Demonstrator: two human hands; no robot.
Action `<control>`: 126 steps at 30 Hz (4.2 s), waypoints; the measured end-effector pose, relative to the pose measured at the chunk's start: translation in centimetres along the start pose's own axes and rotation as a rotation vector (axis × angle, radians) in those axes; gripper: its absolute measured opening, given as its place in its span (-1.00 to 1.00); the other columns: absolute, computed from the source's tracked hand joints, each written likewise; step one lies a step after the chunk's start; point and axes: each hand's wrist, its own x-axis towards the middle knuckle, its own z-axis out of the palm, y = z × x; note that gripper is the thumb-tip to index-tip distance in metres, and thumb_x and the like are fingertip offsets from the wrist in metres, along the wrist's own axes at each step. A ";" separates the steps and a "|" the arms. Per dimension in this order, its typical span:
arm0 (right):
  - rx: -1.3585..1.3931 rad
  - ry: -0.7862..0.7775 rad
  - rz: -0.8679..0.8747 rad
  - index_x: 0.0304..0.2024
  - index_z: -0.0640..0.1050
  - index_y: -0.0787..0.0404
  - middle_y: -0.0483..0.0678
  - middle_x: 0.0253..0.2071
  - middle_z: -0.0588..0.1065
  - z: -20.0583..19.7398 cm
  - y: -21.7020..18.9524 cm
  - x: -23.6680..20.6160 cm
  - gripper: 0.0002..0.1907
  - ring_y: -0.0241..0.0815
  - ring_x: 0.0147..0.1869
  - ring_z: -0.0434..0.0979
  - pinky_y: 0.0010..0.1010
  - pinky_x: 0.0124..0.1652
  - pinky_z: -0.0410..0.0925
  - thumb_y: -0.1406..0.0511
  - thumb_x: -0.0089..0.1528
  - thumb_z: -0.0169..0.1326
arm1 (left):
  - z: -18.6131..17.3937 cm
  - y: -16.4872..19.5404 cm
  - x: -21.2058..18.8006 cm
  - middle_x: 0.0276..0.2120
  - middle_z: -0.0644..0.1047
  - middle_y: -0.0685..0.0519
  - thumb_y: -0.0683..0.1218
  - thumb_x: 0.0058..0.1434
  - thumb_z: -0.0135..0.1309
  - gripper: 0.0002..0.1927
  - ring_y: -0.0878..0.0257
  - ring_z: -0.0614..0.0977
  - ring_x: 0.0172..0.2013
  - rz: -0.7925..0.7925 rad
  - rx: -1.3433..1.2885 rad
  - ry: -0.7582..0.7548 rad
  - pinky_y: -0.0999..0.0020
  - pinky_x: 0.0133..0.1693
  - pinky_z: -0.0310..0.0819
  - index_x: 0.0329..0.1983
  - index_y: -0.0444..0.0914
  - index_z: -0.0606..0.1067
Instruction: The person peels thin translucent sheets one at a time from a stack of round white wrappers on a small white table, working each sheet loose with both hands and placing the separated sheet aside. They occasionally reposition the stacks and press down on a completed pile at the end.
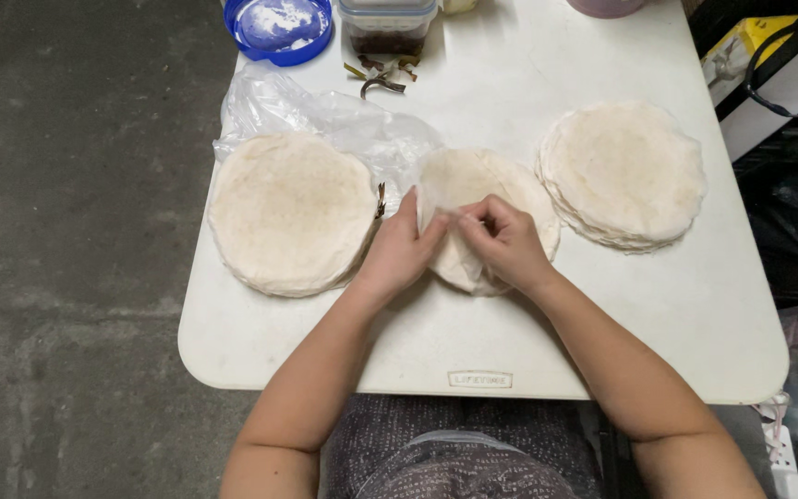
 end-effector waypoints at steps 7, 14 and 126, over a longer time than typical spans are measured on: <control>-0.154 0.054 0.024 -0.20 0.52 0.31 -0.11 -0.33 0.56 -0.2 -1.8 0.1 -0.81 -0.38 -0.32 0.50 -0.54 -0.30 0.41 0.36 0.19 0.21 | 0.2 0.2 -0.2 -0.18 0.60 -0.38 0.00 0.39 -0.10 -0.45 -0.28 0.63 -0.09 0.047 0.050 0.018 -0.03 -0.01 0.47 0.38 -0.33 0.26; -0.322 0.106 -0.070 -0.26 0.59 0.31 -0.03 -0.30 0.56 -0.2 -2.3 0.2 -0.86 -0.31 -0.31 0.48 -0.47 -0.29 0.38 0.34 0.25 0.26 | 0.7 0.6 -0.4 -0.37 0.58 -0.37 -0.03 0.36 -0.12 -0.47 -0.31 0.62 -0.28 0.102 0.161 0.025 -0.12 -0.15 0.46 0.35 -0.32 0.29; -0.205 0.270 0.072 -0.50 0.42 0.24 -0.23 -0.58 0.35 -4.8 -2.6 -0.1 -0.61 -0.46 -0.46 0.22 -0.53 -0.47 0.18 0.26 0.31 0.31 | -1.5 1.8 -0.5 -0.48 0.60 -0.12 0.06 0.36 0.05 -0.67 0.15 0.55 -0.46 -0.020 -0.156 0.060 0.25 -0.27 0.49 -0.16 -0.33 0.53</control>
